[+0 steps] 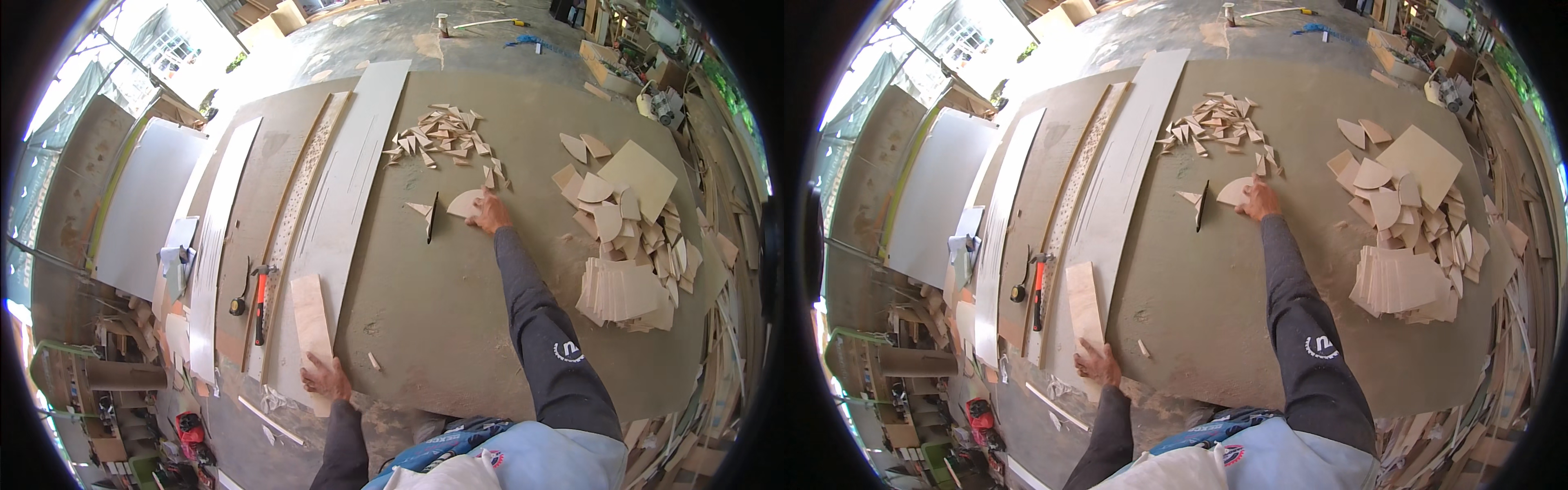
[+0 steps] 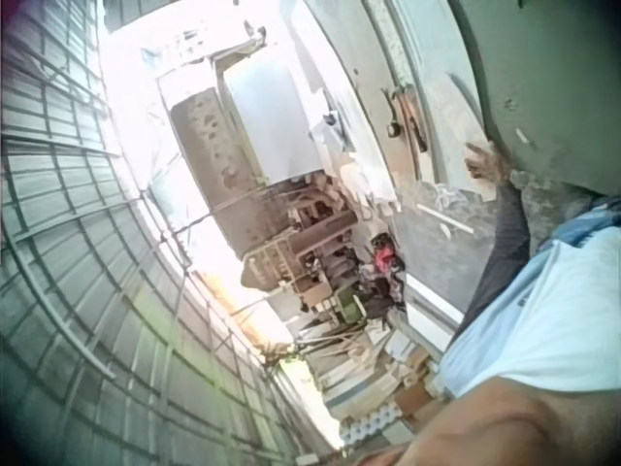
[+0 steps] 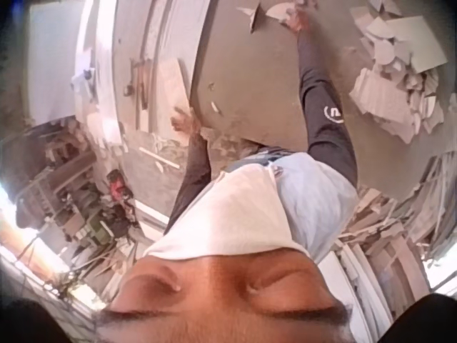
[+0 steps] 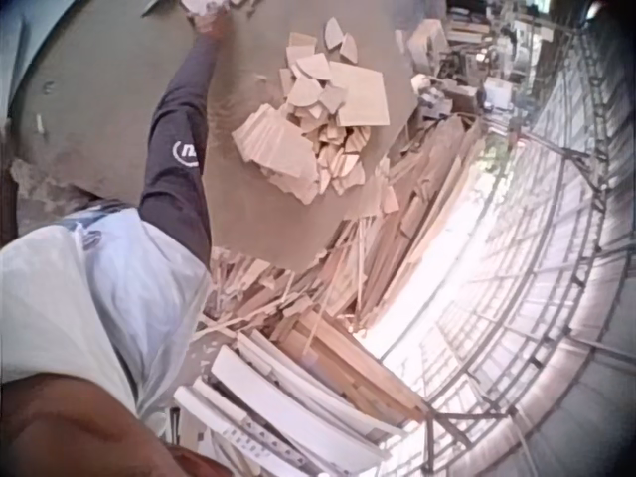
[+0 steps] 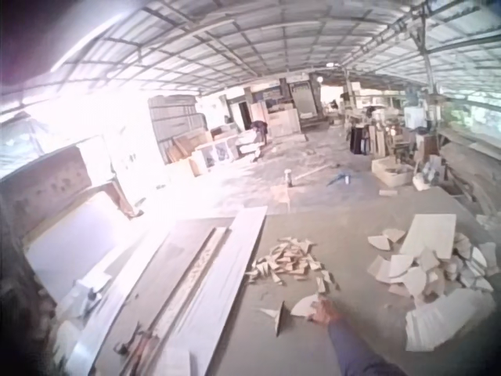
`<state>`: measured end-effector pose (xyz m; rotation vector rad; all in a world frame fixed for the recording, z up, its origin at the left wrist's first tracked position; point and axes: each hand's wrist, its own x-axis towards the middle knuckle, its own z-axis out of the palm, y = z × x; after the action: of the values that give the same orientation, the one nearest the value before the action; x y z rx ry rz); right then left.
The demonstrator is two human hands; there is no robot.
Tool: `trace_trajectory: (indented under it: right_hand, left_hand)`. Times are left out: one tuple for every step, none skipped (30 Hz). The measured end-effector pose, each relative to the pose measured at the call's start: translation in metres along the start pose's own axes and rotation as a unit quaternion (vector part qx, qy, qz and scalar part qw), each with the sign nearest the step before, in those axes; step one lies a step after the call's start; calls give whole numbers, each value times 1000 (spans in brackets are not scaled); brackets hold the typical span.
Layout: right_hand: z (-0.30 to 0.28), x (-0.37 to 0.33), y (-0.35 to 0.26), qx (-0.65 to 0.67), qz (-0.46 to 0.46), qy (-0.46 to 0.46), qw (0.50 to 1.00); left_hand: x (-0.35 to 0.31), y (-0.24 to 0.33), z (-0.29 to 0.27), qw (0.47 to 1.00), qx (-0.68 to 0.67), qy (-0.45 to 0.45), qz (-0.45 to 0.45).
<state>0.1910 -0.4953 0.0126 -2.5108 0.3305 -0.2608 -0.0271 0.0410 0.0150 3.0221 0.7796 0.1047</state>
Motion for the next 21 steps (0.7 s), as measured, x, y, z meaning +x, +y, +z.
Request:
trace_trajectory:
  right_hand:
    - [-11, 6, 2, -21, 17, -35, 999]
    - [-24, 12, 4, -42, 35, -69, 996]
    - [-30, 14, -2, -58, 47, -106, 992]
    - [-33, 11, -1, -71, 55, -113, 990]
    - [-38, 8, 1, -84, 64, -120, 987]
    - [-43, 6, -2, -96, 69, -127, 985]
    - [-45, 0, -10, -102, 69, -120, 985]
    - [-47, -10, -17, -109, 70, -114, 985]
    - [-48, -25, -20, -118, 73, -107, 985]
    - [-47, -39, -19, -106, 75, -71, 989]
    - [-42, -59, -14, -94, 77, -35, 992]
    - [-40, -80, -10, -82, 80, 1, 993]
    - [-39, -100, -9, -62, 87, 7, 994]
    - [-38, -122, -8, -40, 93, 11, 995]
    - [-32, -147, 0, -44, 91, 38, 994]
    - [-28, -172, 7, -46, 88, 66, 993]
    - [-28, -196, 5, -29, 105, 66, 992]
    - [-33, -220, 3, -13, 123, 68, 990]
    - [-39, -242, 0, 0, 146, 65, 987]
    - [-45, -263, -2, 14, 169, 61, 984]
    - [-49, -282, -3, 29, 194, 58, 979]
  left_hand:
    - [-4, -4, -16, 999, -14, -5, 36]
    - [-9, -7, -27, 997, -29, -10, 74]
    - [-15, -13, -34, 993, -25, 6, 116]
    - [-21, -8, -48, 988, -17, -12, 154]
    - [-29, 0, -63, 981, -9, -30, 193]
    - [-35, 9, -73, 973, -1, -45, 228]
    - [-39, 12, -75, 962, 22, -24, 270]
    - [-41, 20, -76, 962, 17, -34, 272]
    - [-41, 33, -79, 960, 9, -45, 276]
    - [-39, 47, -80, 958, -3, -56, 281]
    - [-36, 58, -76, 955, -3, -54, 293]
    - [-31, 70, -76, 952, -5, -62, 300]
    - [-26, 81, -77, 950, -7, -70, 305]
    - [-21, 92, -80, 948, -8, -78, 309]
    - [-16, 105, -88, 946, -18, -136, 293]
    - [-12, 114, -89, 945, -15, -119, 303]
    - [-8, 118, -86, 945, -10, -102, 310]
    - [-4, 123, -85, 944, -5, -86, 318]
    - [-1, 130, -87, 943, 3, -85, 322]
    - [1, 134, -87, 943, 4, -84, 323]
    - [4, 137, -84, 942, 5, -85, 326]
